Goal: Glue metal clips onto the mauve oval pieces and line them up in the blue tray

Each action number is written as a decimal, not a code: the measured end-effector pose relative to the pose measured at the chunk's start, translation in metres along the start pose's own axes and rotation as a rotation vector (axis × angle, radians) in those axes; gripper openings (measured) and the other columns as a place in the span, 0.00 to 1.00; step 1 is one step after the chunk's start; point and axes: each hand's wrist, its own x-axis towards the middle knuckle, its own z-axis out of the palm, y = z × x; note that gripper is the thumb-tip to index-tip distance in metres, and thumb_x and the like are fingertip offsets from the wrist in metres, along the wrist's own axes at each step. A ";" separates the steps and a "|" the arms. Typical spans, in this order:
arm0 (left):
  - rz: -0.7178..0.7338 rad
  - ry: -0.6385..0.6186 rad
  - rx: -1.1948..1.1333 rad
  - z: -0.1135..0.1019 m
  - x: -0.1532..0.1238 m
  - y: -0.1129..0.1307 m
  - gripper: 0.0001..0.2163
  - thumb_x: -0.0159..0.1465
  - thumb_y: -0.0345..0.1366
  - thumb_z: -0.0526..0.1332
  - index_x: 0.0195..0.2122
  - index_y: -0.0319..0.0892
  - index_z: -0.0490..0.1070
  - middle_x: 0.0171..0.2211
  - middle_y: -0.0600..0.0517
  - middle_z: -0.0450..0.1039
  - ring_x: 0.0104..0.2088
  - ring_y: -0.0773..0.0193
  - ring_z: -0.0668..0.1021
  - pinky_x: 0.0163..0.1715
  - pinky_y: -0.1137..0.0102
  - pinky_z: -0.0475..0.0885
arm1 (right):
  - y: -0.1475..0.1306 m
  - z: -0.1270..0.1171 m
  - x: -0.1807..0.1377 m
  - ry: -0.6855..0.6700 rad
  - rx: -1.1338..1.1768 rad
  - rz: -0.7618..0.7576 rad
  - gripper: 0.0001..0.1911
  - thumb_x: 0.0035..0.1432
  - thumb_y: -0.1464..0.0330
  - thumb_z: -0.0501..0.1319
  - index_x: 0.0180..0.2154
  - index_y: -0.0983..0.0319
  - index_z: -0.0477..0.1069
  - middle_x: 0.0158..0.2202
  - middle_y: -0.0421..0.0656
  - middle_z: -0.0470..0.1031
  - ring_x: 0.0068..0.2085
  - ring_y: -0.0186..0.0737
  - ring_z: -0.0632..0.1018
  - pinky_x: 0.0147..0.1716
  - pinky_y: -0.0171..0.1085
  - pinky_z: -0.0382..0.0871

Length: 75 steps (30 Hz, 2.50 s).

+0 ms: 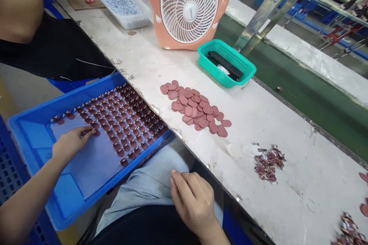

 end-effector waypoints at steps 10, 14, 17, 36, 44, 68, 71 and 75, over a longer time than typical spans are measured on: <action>0.104 0.039 0.157 0.014 0.010 -0.019 0.14 0.60 0.51 0.66 0.30 0.47 0.81 0.21 0.59 0.72 0.23 0.63 0.67 0.26 0.71 0.56 | 0.006 -0.004 0.003 0.007 -0.038 0.011 0.10 0.61 0.79 0.63 0.45 0.66 0.75 0.29 0.43 0.77 0.26 0.35 0.75 0.25 0.34 0.72; 0.224 0.081 0.202 0.008 0.003 -0.006 0.14 0.62 0.52 0.64 0.30 0.49 0.80 0.21 0.55 0.74 0.21 0.59 0.67 0.26 0.67 0.60 | 0.017 -0.025 -0.006 0.075 -0.124 0.016 0.17 0.58 0.81 0.65 0.49 0.65 0.75 0.32 0.44 0.77 0.30 0.37 0.77 0.29 0.36 0.74; 0.401 0.173 0.162 0.015 -0.010 0.022 0.10 0.63 0.50 0.64 0.37 0.54 0.81 0.27 0.54 0.79 0.26 0.53 0.74 0.32 0.61 0.69 | 0.039 -0.050 -0.018 0.379 -0.322 0.113 0.28 0.53 0.80 0.69 0.56 0.60 0.73 0.40 0.46 0.76 0.38 0.43 0.78 0.38 0.42 0.75; 1.435 0.014 -0.110 0.094 -0.061 0.155 0.08 0.63 0.34 0.69 0.43 0.53 0.82 0.41 0.53 0.85 0.44 0.53 0.81 0.52 0.56 0.66 | 0.076 -0.054 0.014 0.394 0.258 0.872 0.21 0.62 0.51 0.59 0.48 0.59 0.66 0.44 0.47 0.75 0.42 0.46 0.78 0.46 0.50 0.72; 0.478 -0.673 -0.629 0.051 -0.137 0.166 0.07 0.64 0.42 0.67 0.40 0.50 0.84 0.39 0.51 0.86 0.40 0.55 0.84 0.42 0.66 0.77 | 0.019 -0.034 0.046 0.126 0.902 0.854 0.18 0.53 0.61 0.72 0.40 0.58 0.66 0.31 0.37 0.74 0.28 0.33 0.73 0.27 0.33 0.69; -0.396 -1.462 -1.367 0.064 -0.163 0.123 0.22 0.47 0.48 0.78 0.42 0.48 0.81 0.30 0.52 0.78 0.30 0.66 0.80 0.19 0.82 0.72 | 0.014 -0.065 0.022 -0.237 0.694 0.842 0.22 0.67 0.57 0.59 0.57 0.52 0.54 0.31 0.35 0.70 0.27 0.34 0.68 0.28 0.33 0.65; -0.398 -1.361 -1.413 0.055 -0.162 0.125 0.17 0.49 0.45 0.78 0.39 0.48 0.82 0.33 0.51 0.78 0.33 0.65 0.80 0.20 0.81 0.73 | 0.020 -0.078 0.016 -0.100 0.620 0.832 0.20 0.59 0.61 0.68 0.51 0.54 0.65 0.34 0.39 0.72 0.28 0.33 0.70 0.26 0.32 0.66; -0.406 -1.276 -1.422 0.050 -0.164 0.131 0.16 0.49 0.45 0.78 0.39 0.50 0.83 0.34 0.52 0.81 0.32 0.67 0.81 0.20 0.82 0.73 | 0.009 -0.071 0.015 0.313 0.810 0.810 0.19 0.59 0.51 0.66 0.45 0.56 0.70 0.21 0.32 0.59 0.17 0.28 0.57 0.14 0.29 0.52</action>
